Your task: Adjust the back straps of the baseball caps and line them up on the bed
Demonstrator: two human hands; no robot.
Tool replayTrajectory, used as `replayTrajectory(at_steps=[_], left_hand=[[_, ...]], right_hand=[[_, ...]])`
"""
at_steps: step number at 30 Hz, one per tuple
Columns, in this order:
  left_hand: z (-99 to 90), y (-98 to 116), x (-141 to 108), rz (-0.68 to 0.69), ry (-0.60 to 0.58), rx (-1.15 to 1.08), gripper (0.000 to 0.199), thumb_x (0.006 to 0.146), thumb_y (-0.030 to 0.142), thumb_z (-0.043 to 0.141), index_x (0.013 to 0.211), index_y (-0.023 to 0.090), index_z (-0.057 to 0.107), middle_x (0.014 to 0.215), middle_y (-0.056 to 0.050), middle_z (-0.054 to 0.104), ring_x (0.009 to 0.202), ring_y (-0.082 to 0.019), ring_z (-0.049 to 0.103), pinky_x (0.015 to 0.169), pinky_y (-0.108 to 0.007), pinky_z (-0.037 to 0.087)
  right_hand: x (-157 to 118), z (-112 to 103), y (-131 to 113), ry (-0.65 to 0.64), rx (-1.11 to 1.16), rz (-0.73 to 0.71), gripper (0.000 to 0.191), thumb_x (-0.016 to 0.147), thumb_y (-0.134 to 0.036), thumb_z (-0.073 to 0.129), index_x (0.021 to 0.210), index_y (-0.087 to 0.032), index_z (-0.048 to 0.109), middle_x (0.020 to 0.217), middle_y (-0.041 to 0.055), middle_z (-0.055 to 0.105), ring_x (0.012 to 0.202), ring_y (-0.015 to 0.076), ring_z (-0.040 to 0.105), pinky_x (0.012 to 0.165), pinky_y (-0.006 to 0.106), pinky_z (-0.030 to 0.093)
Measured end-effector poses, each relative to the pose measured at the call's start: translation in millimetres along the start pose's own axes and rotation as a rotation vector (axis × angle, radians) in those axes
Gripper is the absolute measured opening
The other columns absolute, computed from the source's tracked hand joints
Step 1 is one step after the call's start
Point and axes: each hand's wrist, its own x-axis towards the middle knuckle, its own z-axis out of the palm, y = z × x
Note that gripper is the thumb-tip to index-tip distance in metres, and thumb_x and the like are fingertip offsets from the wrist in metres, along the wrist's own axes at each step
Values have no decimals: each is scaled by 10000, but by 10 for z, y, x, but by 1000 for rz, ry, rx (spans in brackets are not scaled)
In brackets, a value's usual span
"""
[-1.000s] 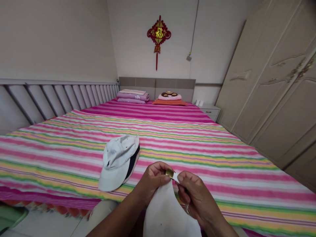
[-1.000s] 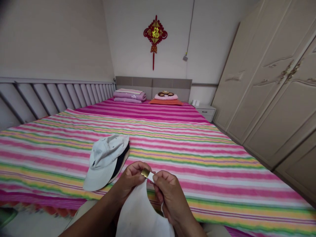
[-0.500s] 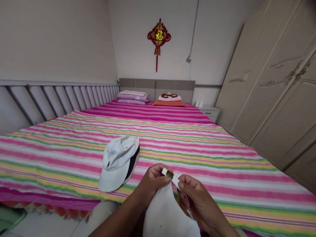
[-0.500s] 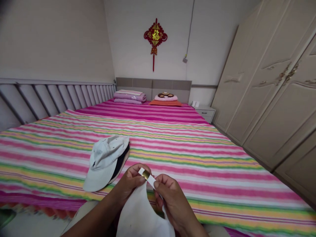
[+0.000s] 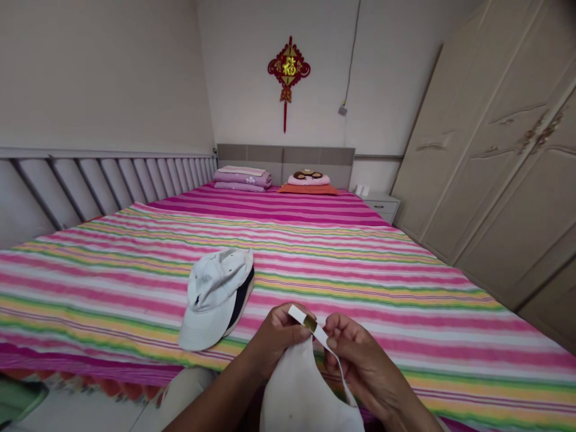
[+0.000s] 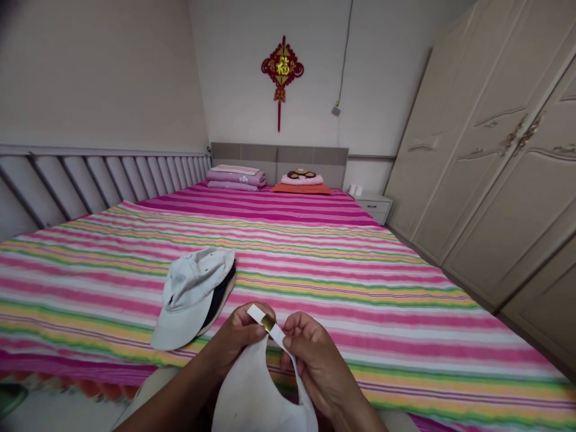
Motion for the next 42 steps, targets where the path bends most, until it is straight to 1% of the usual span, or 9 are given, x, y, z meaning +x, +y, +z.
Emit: replayTrajectory(at_steps=[7, 13, 16, 19, 24, 32, 36, 39, 42], left_hand=[[7, -4, 13, -41, -62, 62, 276, 516, 253, 749, 729, 113, 643, 637, -45, 626, 546, -128, 555, 516, -222, 382], [-22, -22, 5, -61, -22, 70, 278, 539, 277, 733, 738, 102, 647, 599, -52, 626, 527, -136, 554, 513, -234, 385], [-14, -23, -4, -33, -8, 69, 262, 545, 275, 729, 720, 96, 647, 585, -48, 624, 508, -130, 546, 512, -239, 390], [-7, -3, -22, -36, 2, 23, 242, 564, 263, 718, 737, 108, 648, 592, -39, 627, 502, -123, 544, 501, -228, 386], [-39, 21, -40, -58, 11, -6, 217, 575, 235, 713, 739, 112, 643, 585, -30, 617, 505, -112, 538, 510, -225, 386], [-63, -13, -36, -67, 27, 67, 242, 542, 238, 735, 733, 117, 651, 588, -30, 616, 503, -110, 521, 511, -227, 386], [-106, 40, -46, -131, -48, 75, 330, 604, 356, 686, 831, 119, 665, 647, -58, 637, 551, -126, 539, 552, -236, 395], [-133, 122, -29, -213, -112, 12, 518, 701, 553, 502, 865, 91, 669, 748, -112, 646, 646, -173, 572, 613, -273, 413], [-130, 212, 12, -349, -67, 45, 525, 735, 554, 451, 820, 89, 680, 778, -108, 635, 660, -157, 565, 607, -249, 410]], right_hand=[[8, 58, -35, 61, -126, -75, 256, 575, -150, 718, 648, -168, 474, 536, -63, 510, 432, 53, 459, 445, 165, 282], [35, 42, -23, 81, -242, -107, 254, 593, -190, 706, 629, -166, 456, 497, -64, 509, 427, 60, 458, 454, 171, 279], [35, 49, -30, 77, -215, -78, 279, 581, -211, 721, 639, -173, 451, 487, -68, 496, 414, 61, 447, 436, 174, 271], [20, 33, -20, 42, -207, 6, 233, 669, -328, 660, 696, -177, 484, 489, -44, 515, 402, 73, 434, 419, 190, 269], [2, -60, 23, -66, -338, 43, 358, 723, -431, 588, 538, -141, 486, 369, -43, 441, 327, 37, 299, 381, 198, 184], [28, -74, 35, 44, -407, 5, 295, 679, -399, 623, 563, -154, 504, 325, -92, 354, 301, 27, 207, 352, 197, 130], [23, -86, 16, 82, -406, 5, 286, 668, -392, 627, 558, -159, 502, 321, -100, 331, 297, 27, 195, 341, 193, 106], [16, -103, -4, 84, -409, 17, 278, 663, -386, 630, 561, -161, 501, 318, -104, 322, 298, 28, 189, 340, 195, 105], [8, -114, -32, 64, -424, 37, 285, 642, -394, 647, 566, -158, 507, 323, -103, 324, 305, 27, 187, 346, 199, 97]])
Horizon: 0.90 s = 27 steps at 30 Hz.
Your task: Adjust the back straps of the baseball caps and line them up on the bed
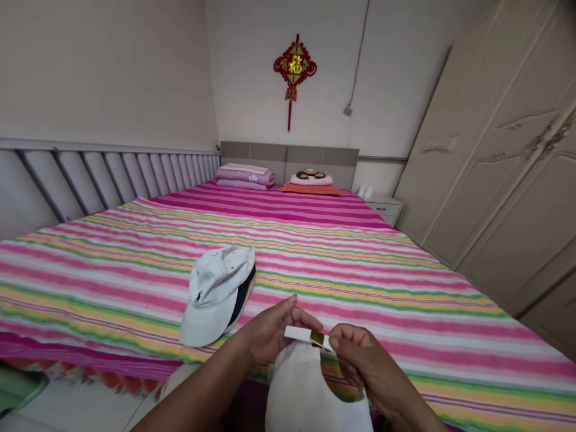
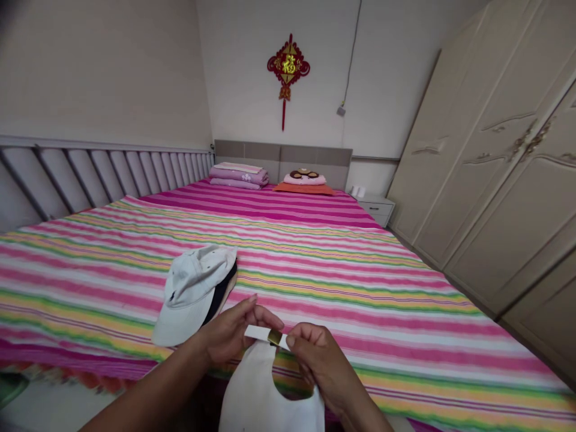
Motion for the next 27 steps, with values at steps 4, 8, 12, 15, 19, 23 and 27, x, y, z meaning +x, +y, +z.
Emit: replayTrajectory(at_steps=[4, 8, 12, 15, 19, 23, 27], left_hand=[[13, 102, 38, -97, 11, 96, 257, 669, 338, 623, 776, 112, 684, 817, -78, 631, 738, -152, 557, 650, -244, 417], [8, 125, 110, -176, 11, 223, 199, 596, 292, 681, 653, 102, 669, 585, -28, 590, 529, -105, 503, 539, -230, 385], [12, 80, 177, -207, -12, 284, 127, 583, 245, 675, 626, 132, 638, 511, 25, 533, 436, -64, 424, 455, -195, 311], [20, 35, 199, -247, -8, 336, 134, 599, 258, 652, 569, 138, 600, 480, 39, 494, 415, -59, 394, 431, -195, 279], [16, -8, 199, -253, 15, 327, 144, 615, 271, 645, 584, 137, 601, 483, 42, 485, 415, -56, 382, 435, -199, 279], [-4, -32, 198, -260, 1, 216, 139, 589, 246, 680, 602, 128, 609, 495, 33, 520, 439, -67, 433, 476, -208, 326], [-18, -35, 198, -268, -37, 120, 166, 560, 231, 710, 599, 113, 601, 510, 25, 544, 449, -68, 462, 505, -216, 348]], right_hand=[[-2, -30, -32, -35, -31, 4, 312, 630, -398, 662, 543, -158, 483, 330, -108, 306, 308, 24, 183, 352, 203, 82], [10, -51, -53, -39, -81, 28, 328, 626, -411, 662, 535, -161, 470, 327, -109, 304, 302, 21, 182, 347, 202, 78], [24, -57, -58, -38, -101, 49, 334, 610, -421, 665, 537, -161, 469, 323, -113, 300, 299, 15, 178, 337, 193, 81], [37, -72, -42, -30, -121, 47, 332, 608, -424, 661, 536, -161, 472, 313, -111, 310, 287, 15, 191, 324, 188, 83], [59, -107, -5, -30, -109, 51, 311, 633, -399, 649, 536, -165, 468, 296, -109, 320, 275, 18, 198, 314, 185, 84], [71, -117, 3, -43, -78, 66, 289, 654, -373, 633, 541, -168, 464, 292, -107, 333, 277, 19, 195, 315, 184, 91], [79, -83, -38, -30, -72, 62, 248, 639, -337, 619, 539, -163, 474, 303, -112, 320, 287, 17, 182, 319, 183, 85]])
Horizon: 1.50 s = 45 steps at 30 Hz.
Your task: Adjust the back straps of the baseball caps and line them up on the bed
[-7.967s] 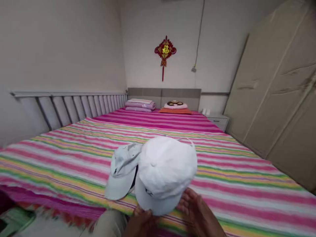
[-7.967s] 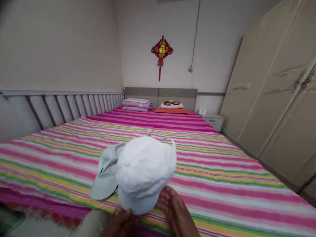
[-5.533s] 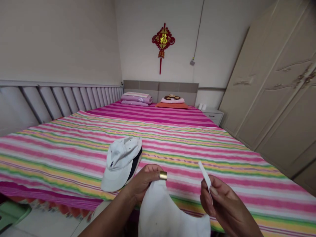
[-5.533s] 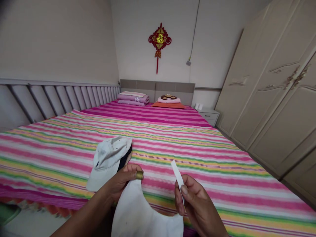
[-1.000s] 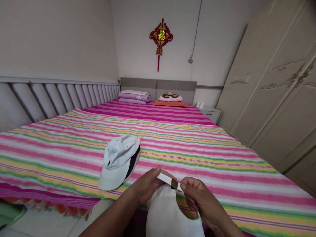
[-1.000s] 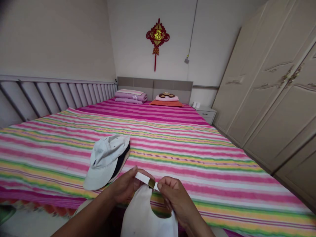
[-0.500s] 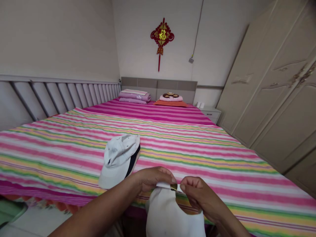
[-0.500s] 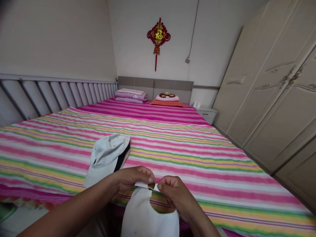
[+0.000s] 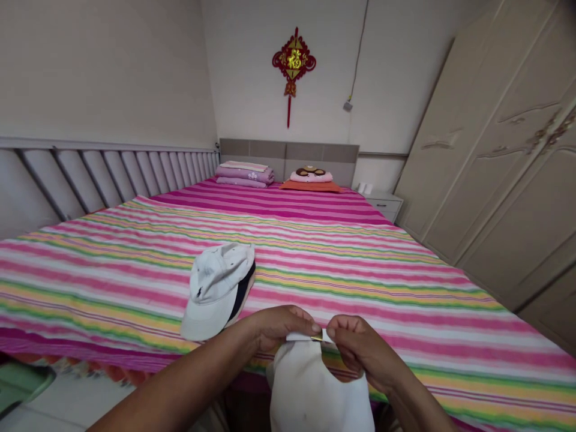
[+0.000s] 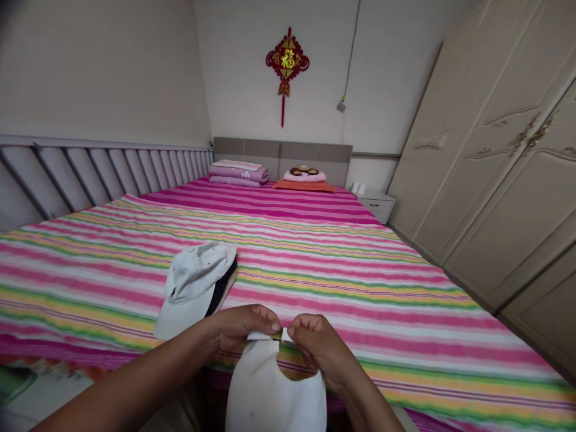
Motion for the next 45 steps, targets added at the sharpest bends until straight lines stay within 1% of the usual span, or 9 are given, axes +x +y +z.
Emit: replayTrajectory(at_steps=[4, 7, 12, 17, 22, 28, 33, 40, 45], left_hand=[[15, 14, -14, 9, -29, 7, 187, 562, 239, 713, 604, 104, 591, 510, 23, 542, 444, -65, 459, 497, -215, 343], [43, 18, -25, 11, -10, 24, 196, 549, 231, 718, 599, 101, 581, 499, 26, 532, 434, -60, 448, 485, -209, 336], [71, 5, -14, 18, 31, 54, 193, 569, 237, 692, 581, 104, 553, 466, 39, 494, 399, -46, 404, 446, -195, 301], [102, 9, -10, 26, 63, 82, 178, 593, 227, 651, 557, 121, 512, 440, 51, 455, 383, -48, 368, 424, -194, 282], [140, 30, -36, 64, 56, 114, 179, 611, 235, 622, 552, 131, 488, 429, 67, 402, 378, -43, 320, 405, -195, 240], [139, 29, -29, 70, 57, 139, 178, 607, 242, 615, 557, 133, 484, 444, 58, 417, 391, -49, 333, 420, -203, 240], [135, 17, -31, 90, 56, 100, 135, 587, 217, 598, 565, 137, 492, 440, 57, 415, 390, -53, 334, 415, -204, 224], [140, -1, -39, 95, 93, 90, 116, 559, 192, 577, 551, 143, 472, 418, 65, 388, 368, -46, 293, 395, -205, 186], [158, 8, -57, 135, 105, 127, 152, 581, 248, 595, 591, 134, 495, 463, 59, 412, 409, -49, 330, 422, -200, 222]], right_hand=[[10, 25, -37, 6, -7, -7, 223, 621, -310, 605, 521, -160, 472, 315, -110, 320, 289, 14, 190, 319, 183, 85], [13, 17, -31, 2, -19, -4, 208, 615, -289, 603, 517, -157, 476, 318, -107, 324, 292, 12, 191, 319, 180, 83], [7, -7, -20, -23, 69, 10, 201, 636, -294, 608, 543, -163, 486, 303, -112, 320, 276, 15, 175, 310, 184, 101], [12, 14, -16, 3, 27, -1, 230, 641, -300, 609, 521, -165, 465, 297, -109, 321, 275, 15, 179, 308, 183, 86], [24, 32, 28, 1, 20, -4, 218, 639, -283, 598, 519, -168, 456, 311, -107, 329, 278, 15, 184, 311, 182, 89], [27, 14, 57, -24, 71, -20, 216, 654, -304, 585, 537, -170, 462, 312, -104, 335, 286, 21, 183, 319, 188, 114], [33, 27, 48, 12, 42, -31, 156, 634, -262, 579, 552, -159, 496, 330, -110, 319, 298, 17, 179, 322, 185, 101], [35, 90, 45, 52, 8, -59, 234, 644, -306, 591, 510, -176, 450, 310, -115, 286, 291, 21, 176, 321, 186, 89], [31, 91, 51, 77, 5, -64, 245, 654, -330, 587, 520, -180, 446, 319, -116, 284, 297, 25, 180, 321, 186, 93]])
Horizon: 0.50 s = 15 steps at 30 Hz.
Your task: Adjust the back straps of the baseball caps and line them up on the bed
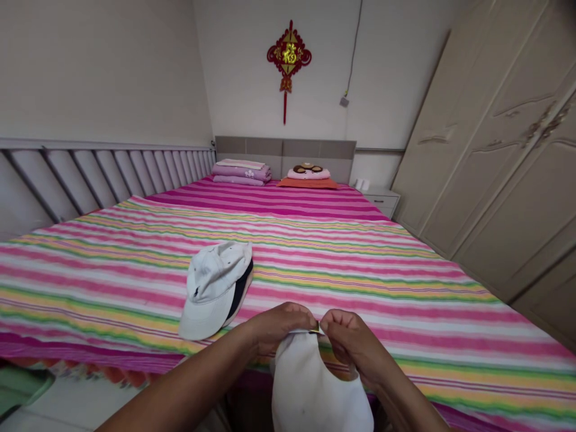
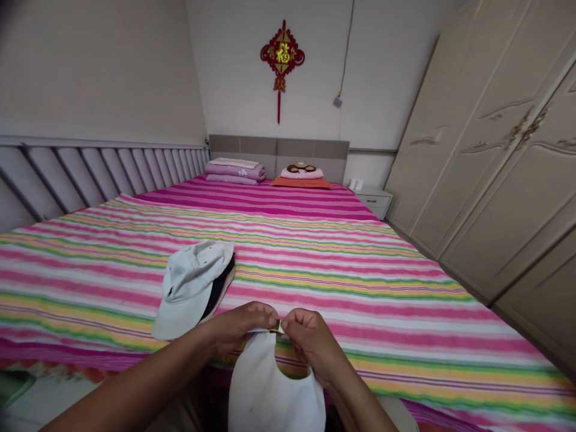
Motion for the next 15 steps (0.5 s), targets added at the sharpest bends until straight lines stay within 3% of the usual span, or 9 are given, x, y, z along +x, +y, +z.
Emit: replayTrajectory(at_steps=[5, 12, 15], left_hand=[[-21, -26, -26, 88, 98, -99, 219, 596, 297, 627, 615, 155, 462, 495, 79, 384, 441, -46, 335, 441, -184, 243], [-135, -106, -14, 70, 20, -109, 248, 563, 277, 713, 611, 114, 532, 504, 25, 494, 434, -57, 417, 458, -199, 291], [-124, -92, -18, 78, 22, -162, 254, 537, 265, 736, 604, 96, 559, 514, 7, 527, 450, -69, 462, 482, -208, 335]], right_hand=[[6, -27, 15, 2, 26, -10, 217, 668, -307, 581, 546, -172, 462, 340, -112, 295, 312, 25, 170, 328, 187, 98], [0, -74, 28, -47, -44, -34, 262, 714, -364, 562, 570, -172, 456, 369, -104, 304, 333, 32, 187, 348, 188, 108], [-11, -78, 9, -57, -178, -181, 215, 695, -359, 612, 775, -173, 540, 487, -68, 448, 417, 60, 355, 401, 182, 252]])
